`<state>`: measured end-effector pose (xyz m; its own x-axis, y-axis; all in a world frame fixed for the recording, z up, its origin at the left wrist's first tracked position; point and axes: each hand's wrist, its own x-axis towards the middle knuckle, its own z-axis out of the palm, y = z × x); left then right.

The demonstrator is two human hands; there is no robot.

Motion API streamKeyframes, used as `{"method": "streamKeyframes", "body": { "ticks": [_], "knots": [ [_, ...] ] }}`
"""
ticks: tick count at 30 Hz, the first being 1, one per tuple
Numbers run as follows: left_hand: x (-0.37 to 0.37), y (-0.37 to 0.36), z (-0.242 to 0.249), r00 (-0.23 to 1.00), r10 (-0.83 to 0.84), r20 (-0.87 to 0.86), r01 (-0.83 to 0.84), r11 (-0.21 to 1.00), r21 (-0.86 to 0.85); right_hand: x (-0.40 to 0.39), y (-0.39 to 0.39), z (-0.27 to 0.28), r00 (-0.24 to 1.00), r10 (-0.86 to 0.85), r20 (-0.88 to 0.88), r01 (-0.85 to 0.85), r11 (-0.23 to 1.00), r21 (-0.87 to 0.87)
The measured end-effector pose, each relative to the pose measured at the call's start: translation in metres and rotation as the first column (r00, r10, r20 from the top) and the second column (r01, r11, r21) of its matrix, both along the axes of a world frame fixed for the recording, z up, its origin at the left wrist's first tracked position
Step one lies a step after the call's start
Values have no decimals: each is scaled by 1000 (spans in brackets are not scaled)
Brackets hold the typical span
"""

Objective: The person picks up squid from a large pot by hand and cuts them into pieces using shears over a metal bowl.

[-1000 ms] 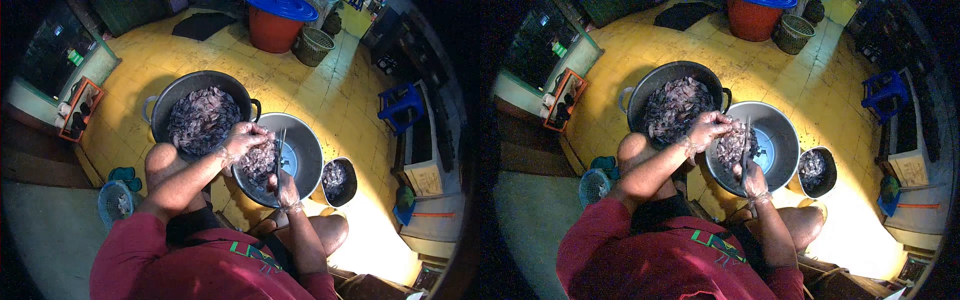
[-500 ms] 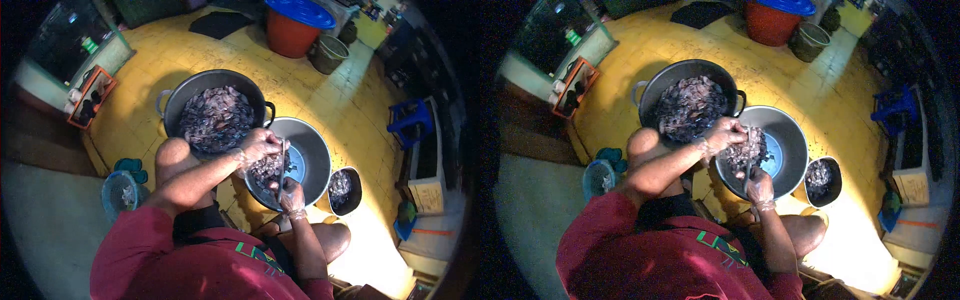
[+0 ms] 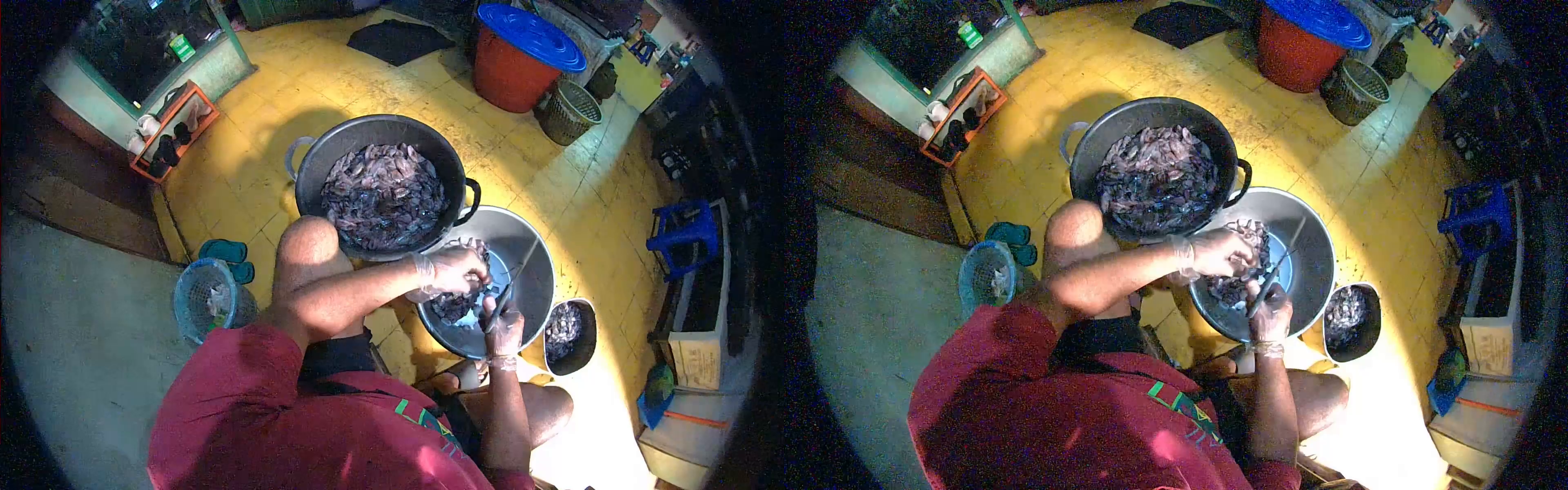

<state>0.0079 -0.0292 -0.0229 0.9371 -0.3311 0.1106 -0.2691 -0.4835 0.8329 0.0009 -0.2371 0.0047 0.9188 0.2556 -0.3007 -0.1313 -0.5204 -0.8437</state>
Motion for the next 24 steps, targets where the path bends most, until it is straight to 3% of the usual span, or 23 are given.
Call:
{"method": "streamKeyframes", "body": {
  "ticks": [3, 4, 6, 9, 10, 11, 13, 15, 17, 19, 21, 22, 24],
  "knots": [
    [5, 7, -7, 997, 42, -60, -40, 999, 30, 4, -7, -21, 993, -107, -56, 113, 986, 123],
    [11, 17, 0, 990, 100, -102, -95, 994, 55, 4, -9, -26, 991, -103, -83, 118, 972, 203],
    [23, 46, 10, 950, 281, -135, -264, 956, 126, 6, -13, -39, 996, -83, -36, 88, 983, 164],
    [33, 97, -20, 749, 662, 8, -637, 717, 283, 2, -8, -31, 999, -24, 42, 19, 994, 109],
    [33, 116, -41, 705, 707, 52, -666, 635, 392, 2, -6, -27, 997, 12, 74, -18, 996, 93],
    [32, 134, -66, 661, 743, 105, -684, 540, 490, 5, -10, -40, 991, 25, 130, -30, 999, 35],
    [26, 165, -117, 691, 723, -27, -510, 513, 690, 6, -11, -31, 997, 70, 38, -67, 994, -84],
    [9, 162, -94, 625, 778, -55, -490, 446, 749, 4, -8, -8, 996, 89, 21, -84, 979, -185],
    [17, 169, -116, 600, 800, 11, -539, 394, 745, 4, -10, -14, 996, 91, 0, -89, 970, -227],
    [16, 162, -86, 617, 787, 5, -515, 399, 759, 4, -8, -2, 995, 104, -1, -101, 966, -239],
    [21, 156, -63, 722, 682, -114, -353, 505, 787, 2, -5, 12, 992, 126, -7, -124, 960, -253],
    [33, 165, -67, 637, 748, -189, -558, 616, 556, -1, -4, 18, 989, 144, 20, -137, 971, -194],
    [39, 168, -70, 672, 723, -161, -502, 604, 619, -3, -2, 22, 987, 156, 49, -150, 983, -101]
  ]
}}
